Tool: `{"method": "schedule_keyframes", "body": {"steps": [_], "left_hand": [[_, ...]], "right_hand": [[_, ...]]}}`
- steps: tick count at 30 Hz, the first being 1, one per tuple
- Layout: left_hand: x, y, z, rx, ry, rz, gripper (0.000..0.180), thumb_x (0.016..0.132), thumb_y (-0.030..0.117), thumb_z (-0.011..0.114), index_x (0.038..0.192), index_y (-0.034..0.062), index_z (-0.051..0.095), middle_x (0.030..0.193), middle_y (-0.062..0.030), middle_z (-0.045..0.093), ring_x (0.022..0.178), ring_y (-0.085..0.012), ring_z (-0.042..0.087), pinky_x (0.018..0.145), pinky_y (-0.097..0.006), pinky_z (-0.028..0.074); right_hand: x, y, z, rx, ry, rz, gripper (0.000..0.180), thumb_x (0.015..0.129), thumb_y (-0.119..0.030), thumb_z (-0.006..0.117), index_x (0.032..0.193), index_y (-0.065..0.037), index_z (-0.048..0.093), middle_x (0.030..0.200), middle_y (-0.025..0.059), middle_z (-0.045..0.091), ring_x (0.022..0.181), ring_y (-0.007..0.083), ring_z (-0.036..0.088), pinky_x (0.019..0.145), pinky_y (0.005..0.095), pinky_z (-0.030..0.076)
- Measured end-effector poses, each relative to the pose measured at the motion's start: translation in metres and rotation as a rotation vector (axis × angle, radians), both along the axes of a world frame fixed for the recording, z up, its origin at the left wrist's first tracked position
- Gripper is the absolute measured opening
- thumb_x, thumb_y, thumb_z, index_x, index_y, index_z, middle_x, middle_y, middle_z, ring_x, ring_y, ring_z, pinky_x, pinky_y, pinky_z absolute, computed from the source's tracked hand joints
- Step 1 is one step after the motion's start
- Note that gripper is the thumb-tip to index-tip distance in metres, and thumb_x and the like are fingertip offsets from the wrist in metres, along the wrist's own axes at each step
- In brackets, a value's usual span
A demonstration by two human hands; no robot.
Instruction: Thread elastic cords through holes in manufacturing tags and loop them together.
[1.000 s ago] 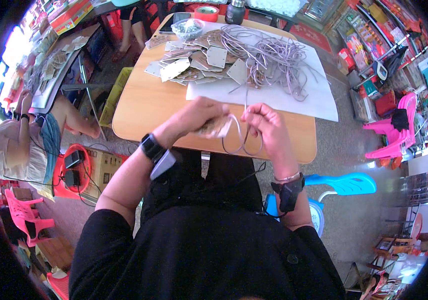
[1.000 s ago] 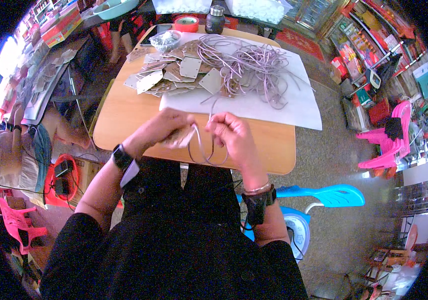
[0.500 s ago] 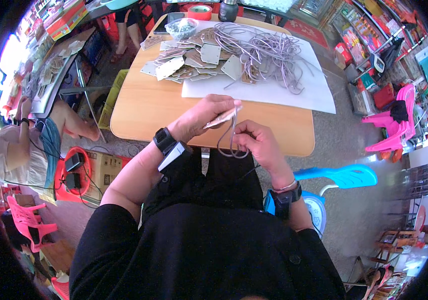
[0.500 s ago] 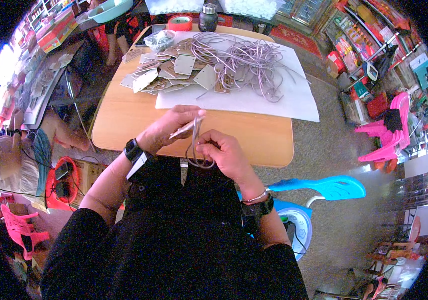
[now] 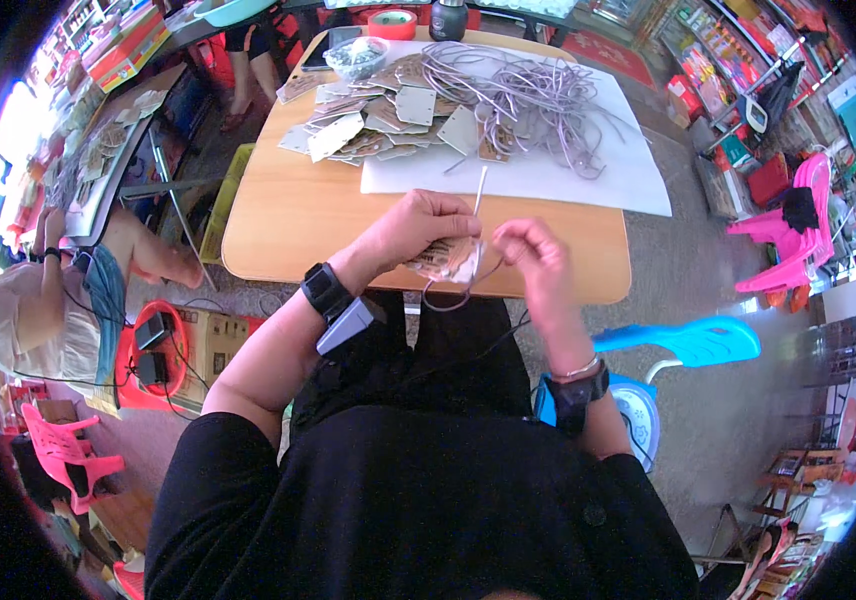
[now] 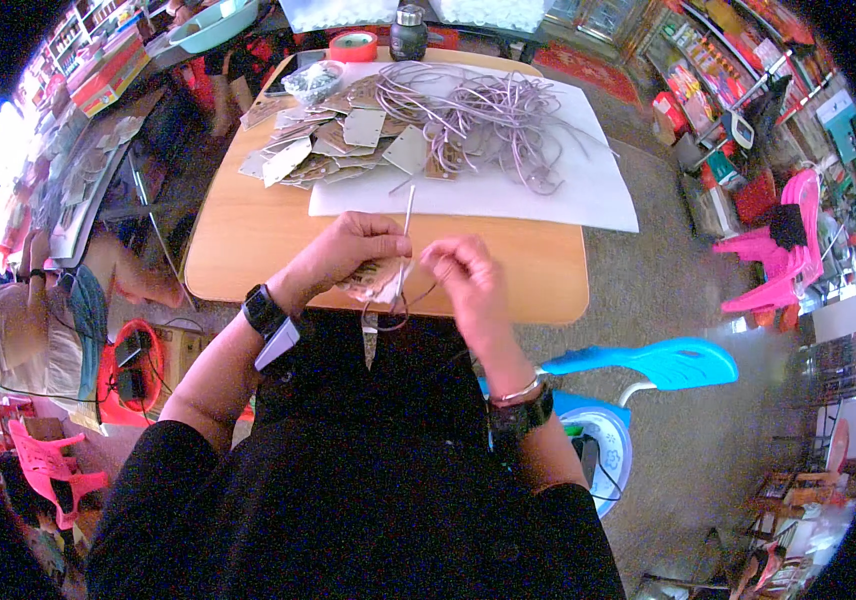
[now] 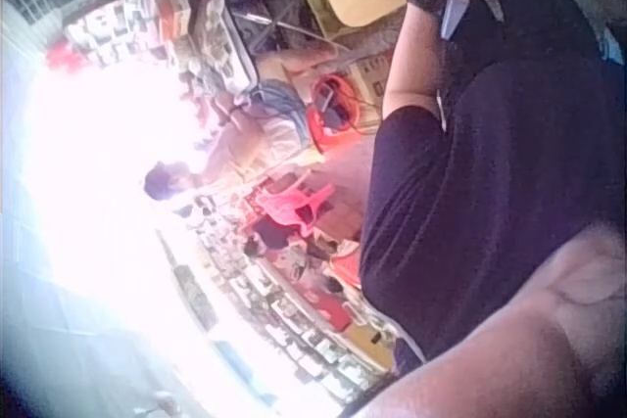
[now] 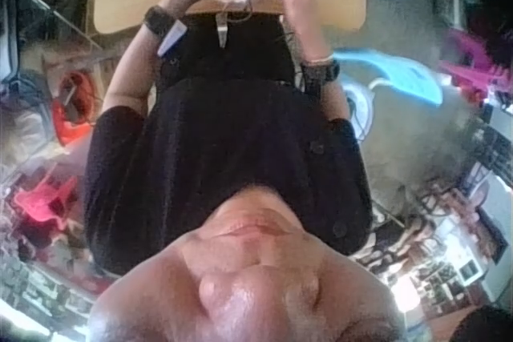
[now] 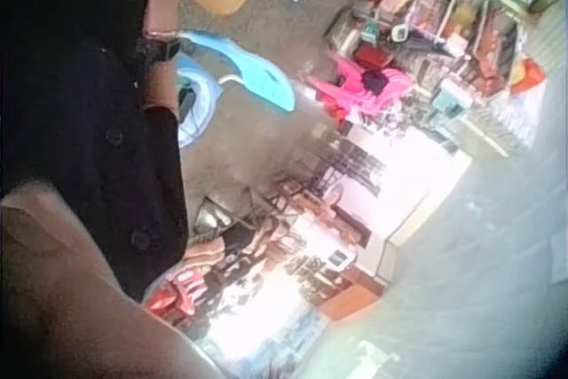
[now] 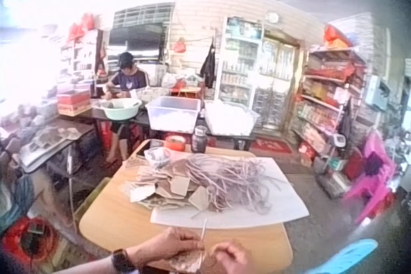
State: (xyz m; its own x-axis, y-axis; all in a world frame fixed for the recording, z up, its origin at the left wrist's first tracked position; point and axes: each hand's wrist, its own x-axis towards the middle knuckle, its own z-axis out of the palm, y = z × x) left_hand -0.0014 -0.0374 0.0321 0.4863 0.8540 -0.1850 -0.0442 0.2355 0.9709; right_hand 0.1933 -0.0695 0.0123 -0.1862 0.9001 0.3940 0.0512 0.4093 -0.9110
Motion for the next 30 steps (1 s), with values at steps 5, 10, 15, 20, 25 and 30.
{"method": "schedule_keyframes", "body": {"steps": [5,10,15,20,25,30], "left_hand": [[0.003,-0.011,0.002,0.206,0.288,-0.133,0.019,0.086,0.02,0.065,0.088,0.0008,0.067,0.072,0.0017,0.062,0.065,-0.0035,0.053,0.06,-0.022,0.045],[0.008,-0.014,0.003,0.201,0.302,-0.154,0.021,0.086,0.021,0.065,0.09,0.001,0.067,0.072,0.0001,0.063,0.066,-0.0046,0.054,0.062,-0.023,0.046],[0.009,-0.015,-0.001,0.227,0.307,-0.162,0.024,0.088,0.023,0.063,0.091,0.0001,0.066,0.075,0.0015,0.062,0.067,-0.0048,0.053,0.061,-0.023,0.045],[-0.014,-0.005,-0.011,0.28,0.203,-0.128,0.034,0.089,0.032,0.061,0.087,-0.001,0.064,0.074,0.001,0.061,0.068,-0.0068,0.053,0.063,-0.022,0.045],[-0.059,-0.018,0.003,0.179,0.246,-0.088,0.022,0.079,0.019,0.073,0.086,0.0,0.065,0.073,0.0008,0.061,0.067,-0.0055,0.054,0.06,-0.022,0.045],[-0.068,-0.014,-0.002,0.384,0.547,0.073,0.018,0.081,0.017,0.07,0.087,0.0013,0.065,0.075,0.0013,0.062,0.069,-0.0057,0.055,0.062,-0.022,0.046]], "right_hand": [[0.006,0.008,0.022,-0.477,0.39,0.002,0.014,0.083,-0.009,0.065,0.093,0.0,0.064,0.074,-0.0008,0.059,0.061,0.0054,0.049,0.057,0.02,0.04],[0.002,0.005,0.026,-0.486,0.358,0.069,0.019,0.084,-0.011,0.065,0.099,0.001,0.064,0.076,-0.0016,0.059,0.061,0.0052,0.049,0.058,0.0195,0.041],[0.002,0.004,0.024,-0.492,0.331,0.071,0.021,0.085,-0.012,0.064,0.102,0.001,0.064,0.078,-0.0014,0.06,0.062,0.005,0.05,0.059,0.0188,0.041],[0.034,0.027,0.04,-0.31,0.406,-0.276,0.014,0.085,-0.011,0.062,0.094,-0.001,0.064,0.073,-0.0012,0.058,0.058,0.005,0.048,0.054,0.0187,0.039],[0.108,0.068,0.044,-0.187,0.726,-0.35,0.009,0.087,-0.009,0.061,0.092,-0.002,0.062,0.077,0.0005,0.056,0.06,0.0065,0.047,0.053,0.0212,0.037],[0.124,0.071,0.028,-0.139,0.809,-0.319,0.011,0.089,-0.01,0.06,0.096,-0.002,0.06,0.075,-0.0007,0.053,0.064,0.0071,0.044,0.06,0.0232,0.039]]}}
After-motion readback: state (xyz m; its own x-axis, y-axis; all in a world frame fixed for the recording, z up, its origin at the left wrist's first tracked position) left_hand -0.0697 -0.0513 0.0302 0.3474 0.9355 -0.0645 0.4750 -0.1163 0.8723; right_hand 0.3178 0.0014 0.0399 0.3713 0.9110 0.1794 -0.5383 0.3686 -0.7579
